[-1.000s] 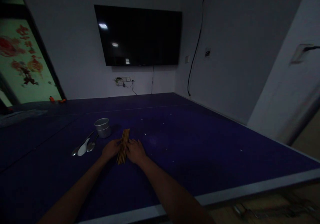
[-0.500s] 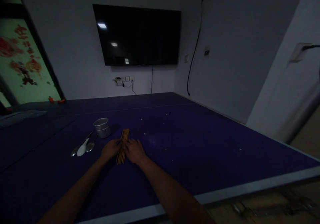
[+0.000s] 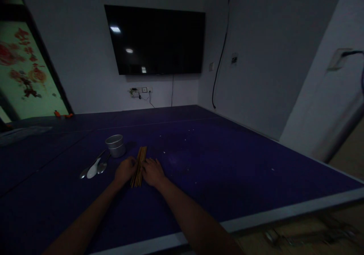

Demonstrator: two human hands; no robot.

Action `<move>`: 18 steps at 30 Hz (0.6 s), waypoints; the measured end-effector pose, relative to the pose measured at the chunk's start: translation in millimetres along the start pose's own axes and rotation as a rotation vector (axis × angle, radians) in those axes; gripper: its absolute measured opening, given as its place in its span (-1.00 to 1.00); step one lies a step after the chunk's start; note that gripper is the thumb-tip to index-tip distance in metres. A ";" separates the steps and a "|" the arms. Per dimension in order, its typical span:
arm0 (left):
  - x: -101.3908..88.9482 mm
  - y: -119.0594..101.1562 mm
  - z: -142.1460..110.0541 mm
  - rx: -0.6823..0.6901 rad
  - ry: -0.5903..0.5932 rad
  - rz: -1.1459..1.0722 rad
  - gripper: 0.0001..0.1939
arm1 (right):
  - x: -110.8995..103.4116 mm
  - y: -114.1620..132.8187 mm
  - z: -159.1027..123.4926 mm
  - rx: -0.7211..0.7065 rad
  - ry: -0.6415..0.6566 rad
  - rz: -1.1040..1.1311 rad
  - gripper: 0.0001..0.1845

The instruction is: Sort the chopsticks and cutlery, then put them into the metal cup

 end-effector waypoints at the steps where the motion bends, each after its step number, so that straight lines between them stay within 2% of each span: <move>1: -0.3 -0.9 -0.4 0.004 0.001 0.013 -0.74 | 0.2 -0.1 0.1 0.001 -0.001 -0.001 -0.57; 13: 4.5 -16.9 -7.9 0.105 0.053 0.068 -0.73 | -2.4 1.5 0.9 -0.008 0.010 0.016 -0.57; 18: 4.9 -19.3 -8.6 0.110 0.056 0.091 -0.72 | -2.5 -2.6 4.0 0.021 -0.024 0.034 -0.61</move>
Point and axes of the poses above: each hand's wrist, its own z-axis towards the middle knuckle, its own x-axis out of the palm, y = z × x, the point moved 7 cm from there along z, towards the middle knuckle, and after that the axes turned 3 degrees about -z, right-handed, at the moved point
